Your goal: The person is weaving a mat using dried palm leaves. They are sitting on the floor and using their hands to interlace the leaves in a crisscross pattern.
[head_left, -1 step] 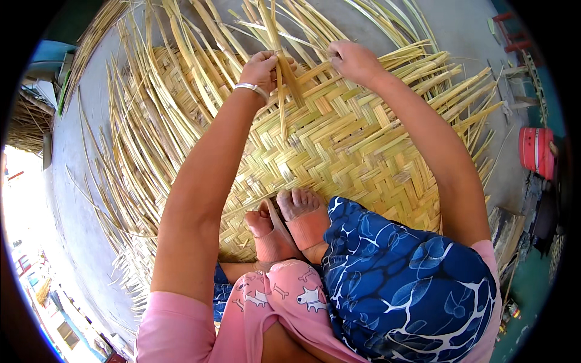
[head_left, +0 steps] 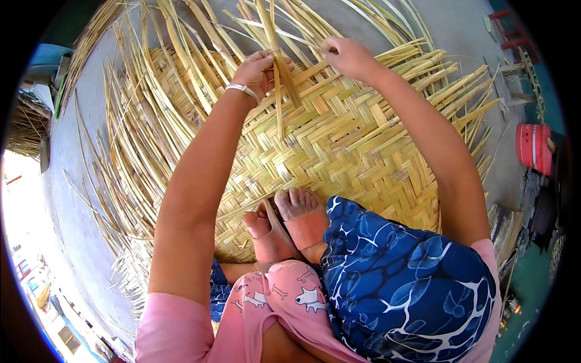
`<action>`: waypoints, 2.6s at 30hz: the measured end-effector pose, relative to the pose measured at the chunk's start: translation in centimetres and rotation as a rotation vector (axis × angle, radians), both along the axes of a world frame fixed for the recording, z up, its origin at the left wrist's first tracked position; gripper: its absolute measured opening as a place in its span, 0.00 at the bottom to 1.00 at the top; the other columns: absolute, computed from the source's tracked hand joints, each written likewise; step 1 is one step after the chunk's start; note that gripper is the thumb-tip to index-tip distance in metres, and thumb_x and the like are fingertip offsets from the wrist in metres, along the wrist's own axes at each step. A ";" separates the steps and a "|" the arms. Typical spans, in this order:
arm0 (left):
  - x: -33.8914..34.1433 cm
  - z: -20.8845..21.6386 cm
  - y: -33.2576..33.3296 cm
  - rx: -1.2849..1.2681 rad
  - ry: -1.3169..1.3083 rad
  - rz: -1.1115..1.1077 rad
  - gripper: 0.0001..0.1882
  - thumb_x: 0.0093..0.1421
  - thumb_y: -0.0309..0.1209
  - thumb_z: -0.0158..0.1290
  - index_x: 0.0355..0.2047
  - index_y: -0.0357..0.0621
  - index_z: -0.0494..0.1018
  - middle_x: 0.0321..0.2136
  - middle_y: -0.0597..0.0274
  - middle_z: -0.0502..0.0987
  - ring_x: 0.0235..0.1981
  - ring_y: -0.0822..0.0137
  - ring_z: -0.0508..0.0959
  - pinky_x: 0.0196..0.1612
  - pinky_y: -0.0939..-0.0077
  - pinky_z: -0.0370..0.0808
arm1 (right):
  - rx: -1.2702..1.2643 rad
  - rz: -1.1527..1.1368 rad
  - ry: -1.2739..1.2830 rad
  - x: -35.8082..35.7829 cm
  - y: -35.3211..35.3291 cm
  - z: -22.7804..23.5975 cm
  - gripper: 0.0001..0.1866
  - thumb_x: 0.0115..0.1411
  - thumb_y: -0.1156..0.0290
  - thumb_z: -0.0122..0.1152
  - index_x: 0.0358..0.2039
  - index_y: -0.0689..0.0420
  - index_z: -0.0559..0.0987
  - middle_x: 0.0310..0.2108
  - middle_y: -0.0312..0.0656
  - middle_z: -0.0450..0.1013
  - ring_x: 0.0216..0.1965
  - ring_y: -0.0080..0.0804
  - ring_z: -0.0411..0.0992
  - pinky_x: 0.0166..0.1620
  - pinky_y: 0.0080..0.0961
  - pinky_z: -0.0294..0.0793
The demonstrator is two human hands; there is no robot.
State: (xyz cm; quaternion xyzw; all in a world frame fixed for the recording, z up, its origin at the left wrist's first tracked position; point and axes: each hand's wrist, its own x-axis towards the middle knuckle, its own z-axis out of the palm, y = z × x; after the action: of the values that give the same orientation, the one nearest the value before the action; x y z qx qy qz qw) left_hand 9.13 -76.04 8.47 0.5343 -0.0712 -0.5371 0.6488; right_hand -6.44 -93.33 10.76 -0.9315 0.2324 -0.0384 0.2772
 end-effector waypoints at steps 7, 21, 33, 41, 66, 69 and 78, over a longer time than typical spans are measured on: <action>0.6 3.1 -0.4 -0.003 -0.207 -0.402 0.17 0.64 0.32 0.38 0.50 0.42 0.68 0.44 0.59 0.76 0.47 0.65 0.75 0.51 0.70 0.70 | 0.633 0.030 -0.211 3.7 2.0 2.4 0.14 0.60 0.62 0.54 0.41 0.58 0.75 0.36 0.33 0.72 0.39 0.22 0.68 0.44 0.25 0.67; 0.1 2.8 -1.9 0.052 -0.357 -0.340 0.18 0.63 0.36 0.44 0.49 0.41 0.71 0.42 0.57 0.77 0.44 0.66 0.77 0.52 0.69 0.70 | 1.057 -0.129 -0.421 3.7 -0.7 1.9 0.09 0.61 0.68 0.52 0.37 0.60 0.72 0.30 0.41 0.72 0.33 0.31 0.71 0.38 0.29 0.73; 0.2 -2.0 -0.6 0.260 -1.332 0.291 0.16 0.56 0.30 0.50 0.44 0.36 0.73 0.41 0.45 0.75 0.41 0.51 0.76 0.47 0.65 0.72 | 1.249 -0.826 -1.084 -6.9 -17.3 1.2 0.11 0.64 0.67 0.45 0.39 0.62 0.71 0.38 0.47 0.71 0.38 0.37 0.71 0.43 0.38 0.73; -4.8 -2.1 -4.0 0.425 -1.493 -0.570 0.19 0.56 0.31 0.48 0.48 0.39 0.71 0.44 0.44 0.74 0.46 0.49 0.74 0.51 0.64 0.70 | 1.420 -0.997 -1.233 -15.2 -20.1 -2.2 0.11 0.64 0.73 0.35 0.30 0.67 0.65 0.23 0.47 0.65 0.24 0.36 0.65 0.31 0.30 0.71; -7.7 1.0 -4.4 0.543 -1.475 -0.561 0.14 0.53 0.41 0.55 0.37 0.49 0.79 0.32 0.52 0.79 0.36 0.51 0.77 0.41 0.61 0.73 | 0.307 -1.027 -0.797 -16.6 -0.3 -0.7 0.17 0.61 0.70 0.53 0.48 0.66 0.68 0.45 0.46 0.70 0.48 0.33 0.69 0.52 0.26 0.67; -8.0 1.2 -3.6 0.546 -1.487 -0.453 0.14 0.54 0.41 0.54 0.34 0.48 0.79 0.30 0.53 0.79 0.34 0.52 0.78 0.39 0.61 0.73 | 0.278 -0.827 -0.623 -14.0 0.3 0.1 0.18 0.60 0.70 0.53 0.50 0.64 0.70 0.45 0.43 0.71 0.47 0.29 0.69 0.52 0.23 0.66; -8.2 0.4 -3.3 0.580 -1.305 -0.106 0.13 0.52 0.43 0.53 0.29 0.48 0.80 0.25 0.55 0.79 0.30 0.54 0.78 0.37 0.63 0.74 | 0.481 -0.171 -0.144 -0.7 -1.9 -4.7 0.16 0.57 0.70 0.50 0.43 0.65 0.75 0.39 0.46 0.75 0.41 0.35 0.73 0.46 0.28 0.72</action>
State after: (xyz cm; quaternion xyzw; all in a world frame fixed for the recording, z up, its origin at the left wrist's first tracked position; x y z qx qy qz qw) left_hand 0.89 -79.31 8.85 0.8935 -0.3251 -0.1361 0.2785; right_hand -7.18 -95.25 6.11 -0.8106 0.2923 -0.0716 0.5024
